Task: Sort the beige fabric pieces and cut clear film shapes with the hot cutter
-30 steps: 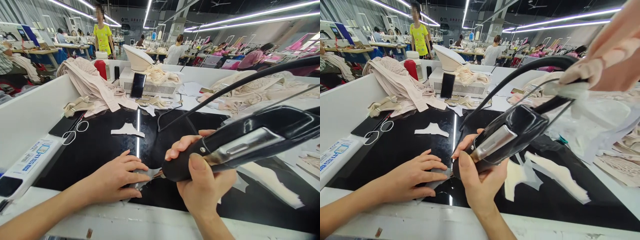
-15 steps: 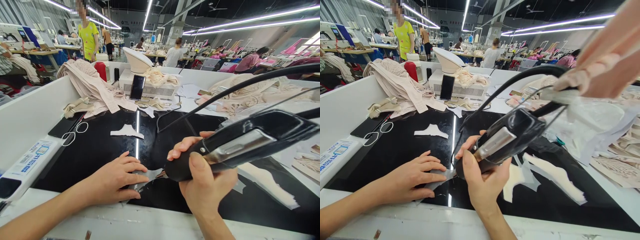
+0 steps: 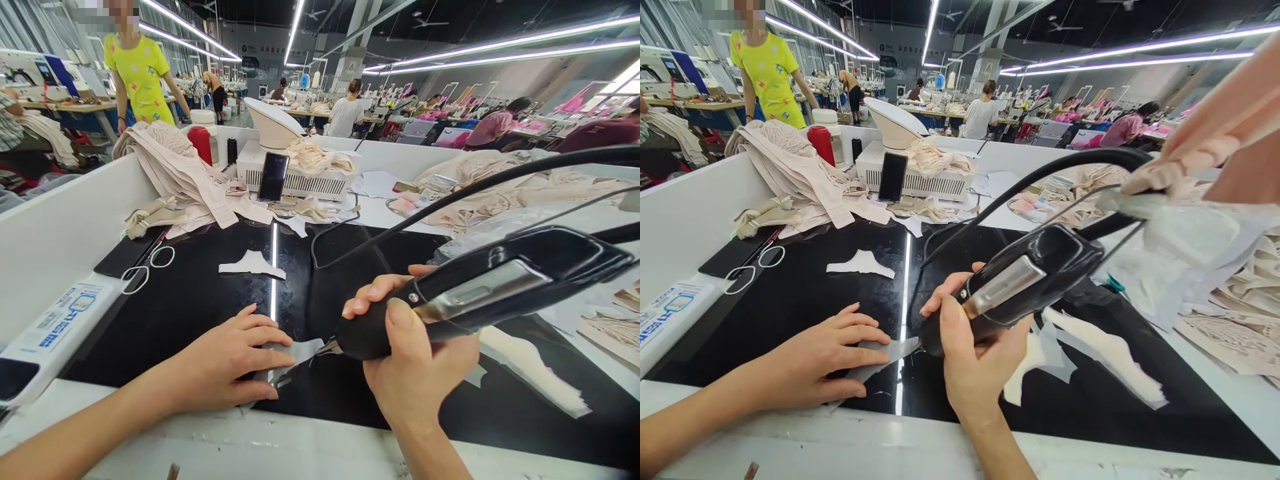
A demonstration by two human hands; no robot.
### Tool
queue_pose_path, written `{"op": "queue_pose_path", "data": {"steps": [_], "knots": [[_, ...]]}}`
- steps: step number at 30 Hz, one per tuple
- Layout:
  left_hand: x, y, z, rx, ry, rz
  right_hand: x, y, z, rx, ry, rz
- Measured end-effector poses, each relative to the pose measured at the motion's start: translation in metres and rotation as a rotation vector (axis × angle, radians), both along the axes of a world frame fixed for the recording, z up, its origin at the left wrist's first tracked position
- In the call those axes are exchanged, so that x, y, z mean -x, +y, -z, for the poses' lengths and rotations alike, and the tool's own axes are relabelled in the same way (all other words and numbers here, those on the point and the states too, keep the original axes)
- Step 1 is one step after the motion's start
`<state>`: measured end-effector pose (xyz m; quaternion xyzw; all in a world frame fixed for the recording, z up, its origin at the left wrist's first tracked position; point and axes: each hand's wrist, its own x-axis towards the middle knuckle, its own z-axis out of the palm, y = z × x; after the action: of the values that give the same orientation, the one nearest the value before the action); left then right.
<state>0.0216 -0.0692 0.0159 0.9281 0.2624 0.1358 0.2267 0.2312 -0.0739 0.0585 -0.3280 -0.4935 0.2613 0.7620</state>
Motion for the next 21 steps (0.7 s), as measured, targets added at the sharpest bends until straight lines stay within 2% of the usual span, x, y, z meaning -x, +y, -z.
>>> {"op": "queue_pose_path", "data": {"steps": [5,12,21], "knots": [[0.0032,0.001,0.0007,0.025,-0.018,-0.022,-0.0027,0.0015,-0.0009,0.006,-0.003,-0.011],[0.0021,0.0015,0.0051,0.018,-0.093,-0.216,-0.0036,0.0014,-0.001,-0.011,0.03,-0.03],[-0.0009,0.0044,0.0091,0.027,-0.063,-0.297,-0.0029,0.0007,0.0049,0.009,0.006,-0.06]]}}
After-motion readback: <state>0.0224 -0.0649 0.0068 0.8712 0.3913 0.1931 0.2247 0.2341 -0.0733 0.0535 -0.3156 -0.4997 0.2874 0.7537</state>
